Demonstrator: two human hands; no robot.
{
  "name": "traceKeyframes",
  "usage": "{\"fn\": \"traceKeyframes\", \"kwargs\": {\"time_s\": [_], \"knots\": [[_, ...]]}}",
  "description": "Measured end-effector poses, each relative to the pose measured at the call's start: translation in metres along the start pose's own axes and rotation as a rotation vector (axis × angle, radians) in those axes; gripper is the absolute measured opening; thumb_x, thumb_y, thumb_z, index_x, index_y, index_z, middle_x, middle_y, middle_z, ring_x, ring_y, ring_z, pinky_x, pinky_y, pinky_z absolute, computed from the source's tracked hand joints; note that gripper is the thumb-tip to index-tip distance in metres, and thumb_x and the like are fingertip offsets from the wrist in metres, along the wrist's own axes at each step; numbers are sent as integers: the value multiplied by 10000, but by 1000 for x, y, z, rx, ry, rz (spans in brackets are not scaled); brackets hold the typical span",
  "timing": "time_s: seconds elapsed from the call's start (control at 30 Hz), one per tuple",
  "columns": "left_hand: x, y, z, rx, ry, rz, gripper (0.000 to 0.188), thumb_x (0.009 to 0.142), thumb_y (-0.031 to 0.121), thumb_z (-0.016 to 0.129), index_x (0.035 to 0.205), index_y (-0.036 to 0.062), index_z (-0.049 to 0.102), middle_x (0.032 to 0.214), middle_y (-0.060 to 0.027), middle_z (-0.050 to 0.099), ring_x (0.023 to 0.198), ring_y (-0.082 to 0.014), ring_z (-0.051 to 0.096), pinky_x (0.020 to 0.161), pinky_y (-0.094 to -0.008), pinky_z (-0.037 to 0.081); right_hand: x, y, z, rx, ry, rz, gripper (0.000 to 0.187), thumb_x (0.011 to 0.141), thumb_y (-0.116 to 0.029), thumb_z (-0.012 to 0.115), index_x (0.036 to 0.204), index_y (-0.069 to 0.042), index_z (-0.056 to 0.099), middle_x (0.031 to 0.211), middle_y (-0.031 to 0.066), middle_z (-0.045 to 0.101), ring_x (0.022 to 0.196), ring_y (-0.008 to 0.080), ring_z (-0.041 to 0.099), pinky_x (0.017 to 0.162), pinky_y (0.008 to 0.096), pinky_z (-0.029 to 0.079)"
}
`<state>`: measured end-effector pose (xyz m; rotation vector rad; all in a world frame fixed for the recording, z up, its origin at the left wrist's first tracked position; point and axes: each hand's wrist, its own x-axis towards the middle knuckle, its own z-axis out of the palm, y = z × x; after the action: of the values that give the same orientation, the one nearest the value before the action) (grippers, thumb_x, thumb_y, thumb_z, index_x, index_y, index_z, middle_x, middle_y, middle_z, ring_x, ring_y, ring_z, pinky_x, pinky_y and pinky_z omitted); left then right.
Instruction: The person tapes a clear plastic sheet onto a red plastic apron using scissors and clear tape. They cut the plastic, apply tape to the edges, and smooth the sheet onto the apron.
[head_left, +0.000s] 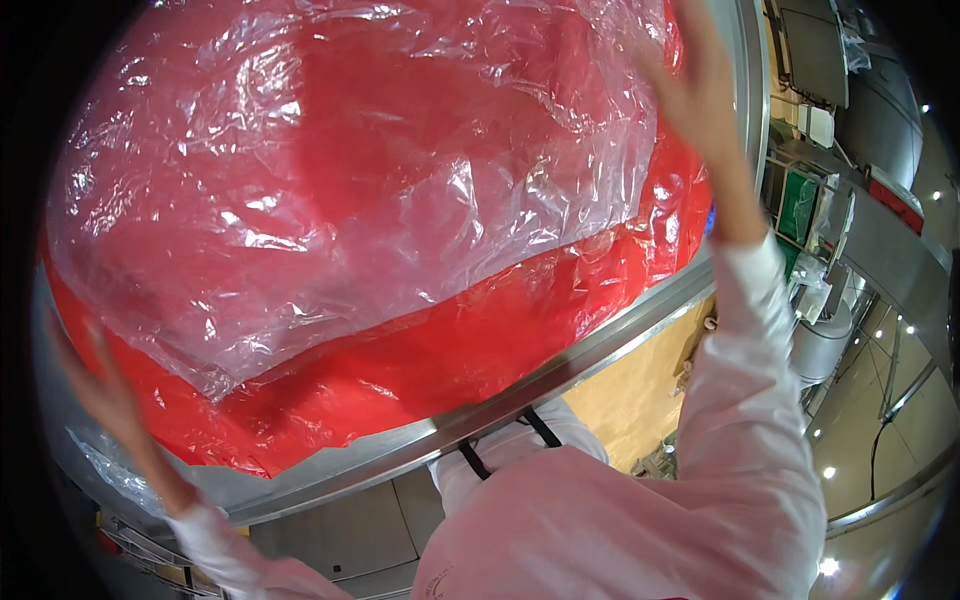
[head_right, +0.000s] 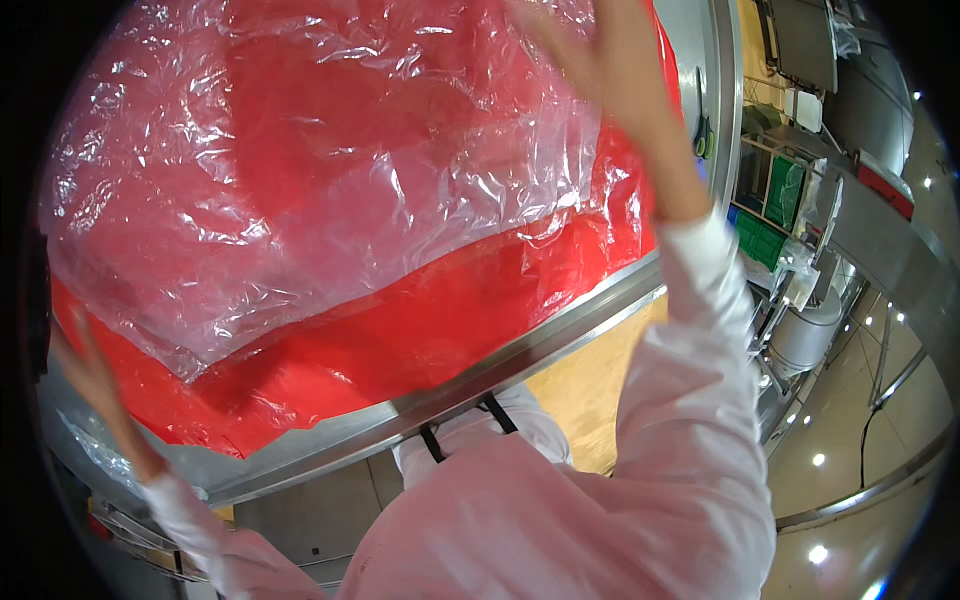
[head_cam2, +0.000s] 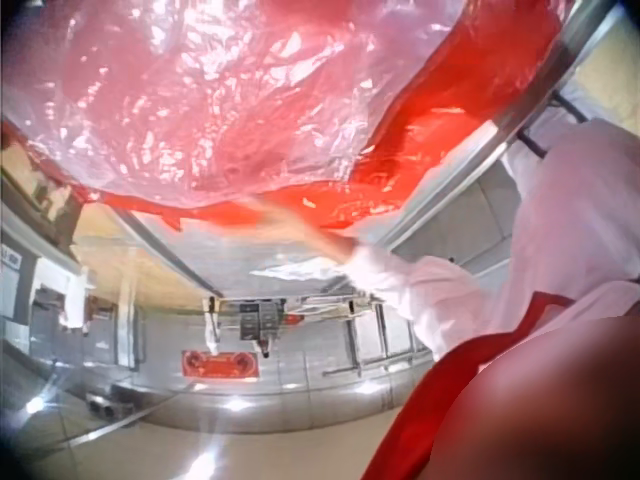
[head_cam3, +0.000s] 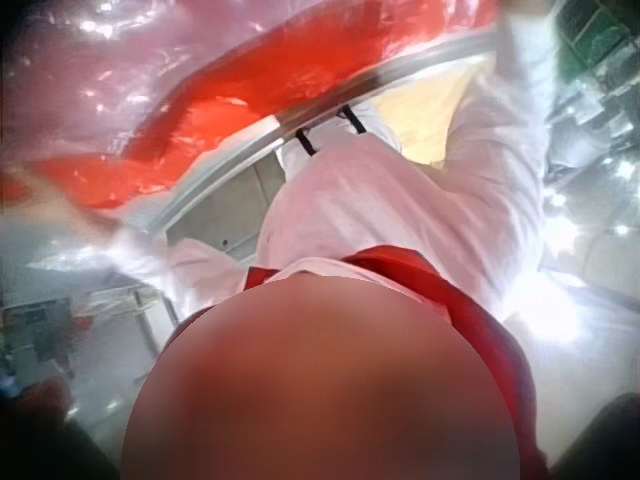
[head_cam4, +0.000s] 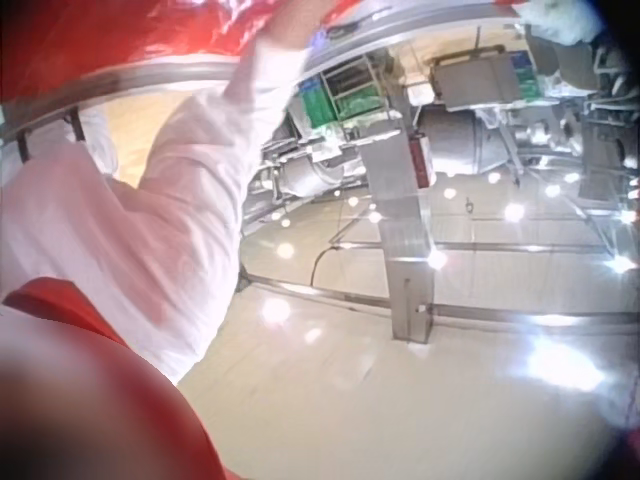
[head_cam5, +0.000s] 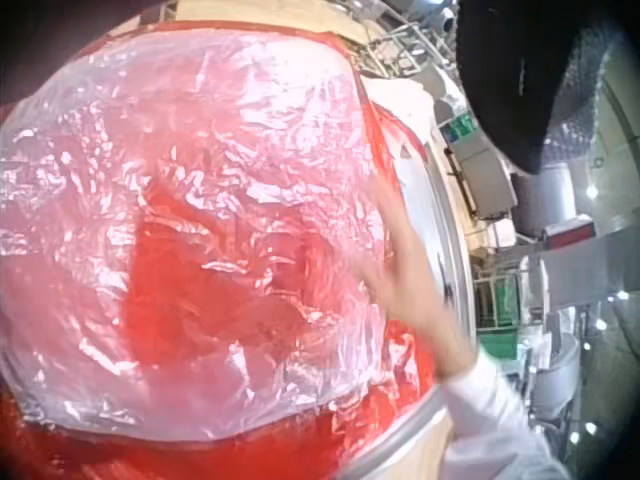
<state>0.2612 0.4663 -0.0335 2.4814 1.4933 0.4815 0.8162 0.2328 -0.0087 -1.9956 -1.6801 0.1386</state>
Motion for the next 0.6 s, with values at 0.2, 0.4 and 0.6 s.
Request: {"fn": "traceKeyframes", "kwargs": {"time_s": [0.2,0.4,0.6], "knots": [[-269,-46,-5,164,-180,-330,727,983,460,525,1513,22,290,1561,-233,274,1448,-378,269,1169,-473,258,-255,32,-39,-392,92,636,545,943,-223,643,1403,1,457,1470,215,430,1358,332,426,1141,409,294],[-377,-94,6,-11,-105,-836,812,954,534,538,1505,-1,276,1564,-234,225,1427,-392,273,1148,-480,285,-415,93,-40,-129,266,1116,663,905,-343,693,1355,78,450,1222,218,586,1112,308,586,966,375,458],[-414,-154,0,-299,63,-1299,536,952,406,619,1191,-73,584,1115,-168,641,1044,-266,596,953,-369,468,-427,152,-58,-867,-80,1098,823,765,-654,714,1277,-22,588,1052,168,685,978,276,661,863,382,518]]}}
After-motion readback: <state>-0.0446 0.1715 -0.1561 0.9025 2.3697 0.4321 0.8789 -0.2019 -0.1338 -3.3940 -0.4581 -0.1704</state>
